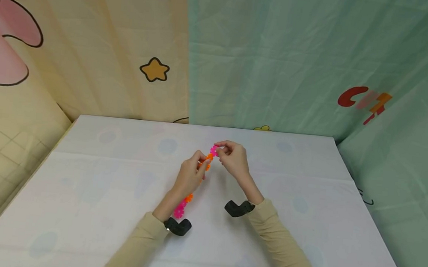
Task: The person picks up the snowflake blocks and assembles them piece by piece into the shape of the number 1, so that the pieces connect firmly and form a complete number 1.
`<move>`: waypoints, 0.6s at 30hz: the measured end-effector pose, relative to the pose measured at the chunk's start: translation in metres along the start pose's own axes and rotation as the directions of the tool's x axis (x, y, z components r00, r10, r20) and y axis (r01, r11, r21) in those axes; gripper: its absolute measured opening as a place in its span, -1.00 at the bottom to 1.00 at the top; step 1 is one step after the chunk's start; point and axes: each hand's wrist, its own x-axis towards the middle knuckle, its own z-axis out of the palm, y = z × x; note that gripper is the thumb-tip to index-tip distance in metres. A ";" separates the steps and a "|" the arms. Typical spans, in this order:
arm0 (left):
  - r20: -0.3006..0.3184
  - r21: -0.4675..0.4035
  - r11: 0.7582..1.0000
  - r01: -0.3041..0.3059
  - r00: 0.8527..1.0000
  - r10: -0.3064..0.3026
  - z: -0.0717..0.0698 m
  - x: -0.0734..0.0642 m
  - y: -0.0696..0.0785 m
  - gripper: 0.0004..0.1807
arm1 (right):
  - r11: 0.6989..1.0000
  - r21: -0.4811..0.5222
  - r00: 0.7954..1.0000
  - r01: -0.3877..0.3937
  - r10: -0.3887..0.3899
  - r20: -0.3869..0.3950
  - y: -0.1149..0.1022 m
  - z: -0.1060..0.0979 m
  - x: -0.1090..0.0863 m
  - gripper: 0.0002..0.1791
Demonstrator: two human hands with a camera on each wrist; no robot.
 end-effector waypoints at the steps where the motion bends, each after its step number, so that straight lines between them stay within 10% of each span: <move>1: -0.006 0.008 1.000 -0.016 1.000 0.016 0.001 0.000 0.000 -0.87 | 1.000 -0.001 1.000 0.005 -0.005 0.001 0.000 0.000 0.000 -0.81; 18: -0.053 0.069 0.996 -0.054 0.997 0.058 0.011 0.000 0.002 -0.87 | 0.999 0.034 0.998 -0.004 0.006 -0.060 0.009 0.004 -0.007 -0.84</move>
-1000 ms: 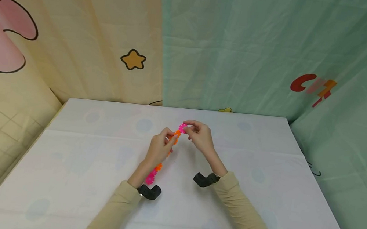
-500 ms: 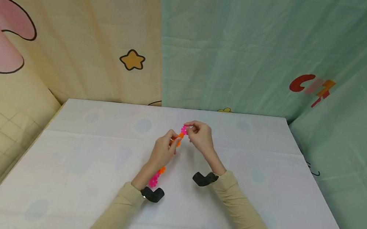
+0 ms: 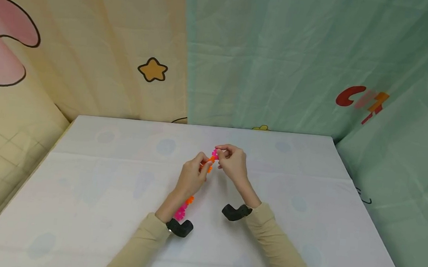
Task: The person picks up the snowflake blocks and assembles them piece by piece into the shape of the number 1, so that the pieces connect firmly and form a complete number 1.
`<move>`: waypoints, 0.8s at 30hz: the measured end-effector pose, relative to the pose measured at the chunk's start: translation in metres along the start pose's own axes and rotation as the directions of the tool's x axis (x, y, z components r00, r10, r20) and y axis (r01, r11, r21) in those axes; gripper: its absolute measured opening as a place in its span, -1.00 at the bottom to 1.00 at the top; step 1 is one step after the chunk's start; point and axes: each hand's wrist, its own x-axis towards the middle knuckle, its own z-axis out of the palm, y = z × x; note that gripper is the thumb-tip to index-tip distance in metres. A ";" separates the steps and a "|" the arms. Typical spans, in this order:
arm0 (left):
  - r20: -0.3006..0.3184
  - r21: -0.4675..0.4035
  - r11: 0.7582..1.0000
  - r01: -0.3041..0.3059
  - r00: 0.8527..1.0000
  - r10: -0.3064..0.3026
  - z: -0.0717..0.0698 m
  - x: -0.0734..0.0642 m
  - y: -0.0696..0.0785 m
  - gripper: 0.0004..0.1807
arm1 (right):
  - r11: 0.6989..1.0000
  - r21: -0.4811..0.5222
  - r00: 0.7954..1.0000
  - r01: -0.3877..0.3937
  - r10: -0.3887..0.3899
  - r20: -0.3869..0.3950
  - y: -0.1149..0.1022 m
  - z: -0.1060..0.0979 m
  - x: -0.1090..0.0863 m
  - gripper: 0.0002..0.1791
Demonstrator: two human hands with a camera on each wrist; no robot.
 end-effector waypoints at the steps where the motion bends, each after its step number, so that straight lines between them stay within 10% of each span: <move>1: 0.003 -0.012 1.000 0.007 1.000 -0.007 0.000 0.000 0.000 -0.88 | 1.000 0.004 1.000 -0.008 0.008 0.005 0.000 0.000 0.000 -0.84; 15: -0.018 -0.021 1.000 0.008 1.000 -0.008 0.000 -0.001 -0.001 -0.86 | 0.986 0.104 0.991 -0.127 0.122 0.057 0.004 0.001 0.003 -0.83; 24: 0.019 -0.047 0.989 0.140 0.990 -0.139 0.002 0.000 0.003 -0.86 | 0.987 0.069 0.975 -0.145 0.131 0.182 0.009 -0.011 0.009 -0.72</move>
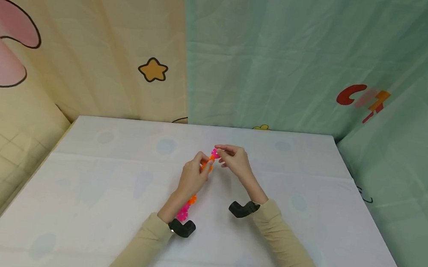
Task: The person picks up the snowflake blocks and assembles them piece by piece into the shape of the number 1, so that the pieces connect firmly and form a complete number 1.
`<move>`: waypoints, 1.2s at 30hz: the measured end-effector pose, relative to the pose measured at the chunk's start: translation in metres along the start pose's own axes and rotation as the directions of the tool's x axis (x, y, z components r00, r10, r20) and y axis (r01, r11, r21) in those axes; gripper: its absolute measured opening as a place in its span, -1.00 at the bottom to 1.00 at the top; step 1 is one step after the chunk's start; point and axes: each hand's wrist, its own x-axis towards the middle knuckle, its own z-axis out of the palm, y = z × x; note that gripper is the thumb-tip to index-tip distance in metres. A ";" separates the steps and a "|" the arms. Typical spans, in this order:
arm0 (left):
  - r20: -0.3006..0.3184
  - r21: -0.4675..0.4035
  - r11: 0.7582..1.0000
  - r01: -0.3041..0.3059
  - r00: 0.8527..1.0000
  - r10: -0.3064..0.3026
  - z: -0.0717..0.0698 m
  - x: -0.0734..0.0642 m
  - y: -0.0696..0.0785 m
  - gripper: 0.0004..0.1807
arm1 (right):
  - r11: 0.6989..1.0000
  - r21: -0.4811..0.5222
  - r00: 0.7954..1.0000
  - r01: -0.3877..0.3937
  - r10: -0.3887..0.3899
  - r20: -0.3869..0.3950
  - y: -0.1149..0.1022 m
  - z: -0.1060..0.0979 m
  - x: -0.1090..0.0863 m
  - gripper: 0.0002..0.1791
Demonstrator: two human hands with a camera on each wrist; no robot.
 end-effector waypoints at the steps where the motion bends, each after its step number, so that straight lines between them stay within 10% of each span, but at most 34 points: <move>1: 0.007 -0.004 1.000 0.014 1.000 -0.014 0.000 0.000 0.000 -0.85 | 1.000 -0.011 1.000 -0.010 0.010 0.020 0.001 -0.002 0.000 -0.71; 14: 0.067 -0.075 0.991 0.110 0.992 -0.105 0.001 0.004 0.008 -0.80 | 0.997 -0.014 0.996 -0.077 0.077 0.043 -0.003 -0.019 0.003 -0.70; 36: -0.065 0.037 0.993 -0.116 0.991 0.119 0.007 0.002 0.007 -0.87 | 0.996 -0.077 0.996 -0.044 0.049 0.075 -0.025 -0.022 0.002 -0.74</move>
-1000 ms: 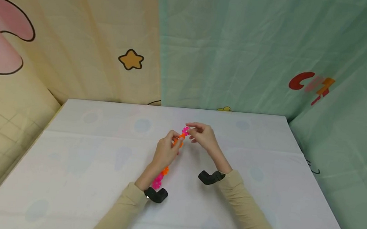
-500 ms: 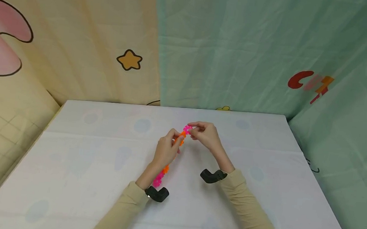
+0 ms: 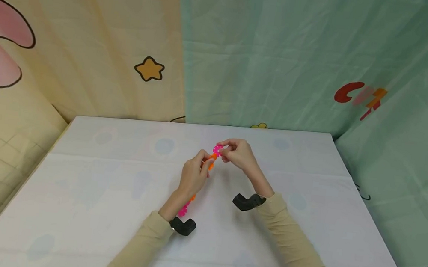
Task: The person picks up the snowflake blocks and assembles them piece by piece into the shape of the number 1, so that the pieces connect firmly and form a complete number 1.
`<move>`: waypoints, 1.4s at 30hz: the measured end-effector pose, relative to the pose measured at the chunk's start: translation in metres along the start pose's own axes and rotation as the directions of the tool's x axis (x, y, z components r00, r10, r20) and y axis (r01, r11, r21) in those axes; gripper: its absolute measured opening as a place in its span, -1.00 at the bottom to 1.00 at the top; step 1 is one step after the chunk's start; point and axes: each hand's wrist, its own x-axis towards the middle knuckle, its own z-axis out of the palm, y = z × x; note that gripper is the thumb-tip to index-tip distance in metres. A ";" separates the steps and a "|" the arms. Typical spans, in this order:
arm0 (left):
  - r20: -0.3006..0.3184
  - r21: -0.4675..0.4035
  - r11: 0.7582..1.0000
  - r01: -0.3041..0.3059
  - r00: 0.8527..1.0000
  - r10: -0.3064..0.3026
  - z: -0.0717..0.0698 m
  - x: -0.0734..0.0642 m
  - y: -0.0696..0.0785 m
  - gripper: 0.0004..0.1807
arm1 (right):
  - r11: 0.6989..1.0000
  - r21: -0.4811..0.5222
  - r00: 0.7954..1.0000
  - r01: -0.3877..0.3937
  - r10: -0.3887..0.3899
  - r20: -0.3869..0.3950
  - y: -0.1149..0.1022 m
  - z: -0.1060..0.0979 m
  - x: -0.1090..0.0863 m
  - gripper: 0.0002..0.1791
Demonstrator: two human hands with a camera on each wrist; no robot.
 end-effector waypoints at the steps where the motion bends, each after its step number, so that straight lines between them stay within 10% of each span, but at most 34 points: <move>1: -0.006 0.000 1.000 -0.004 1.000 0.004 0.000 0.000 0.000 -0.86 | 1.000 0.015 1.000 -0.001 0.001 -0.004 -0.001 0.001 -0.001 -0.74; 15: 0.025 -0.096 0.992 0.086 0.996 -0.084 -0.006 0.008 0.005 -0.80 | 0.991 0.125 0.999 -0.042 0.041 0.014 0.005 -0.006 0.004 -0.69; 22: 0.151 -0.218 0.921 0.323 0.943 -0.295 -0.011 0.007 0.010 -0.59 | 0.989 0.119 0.996 -0.085 0.084 0.014 0.003 -0.017 0.014 -0.68; 29: 0.204 -0.151 0.896 0.417 0.900 -0.384 -0.018 0.000 0.006 -0.55 | 0.984 0.110 0.990 -0.142 0.142 0.012 0.000 -0.029 0.026 -0.69; 42: 0.150 -0.104 0.888 0.449 0.889 -0.432 -0.020 -0.003 -0.008 -0.69 | 0.966 0.150 0.976 -0.212 0.216 -0.011 0.004 -0.024 0.062 -0.66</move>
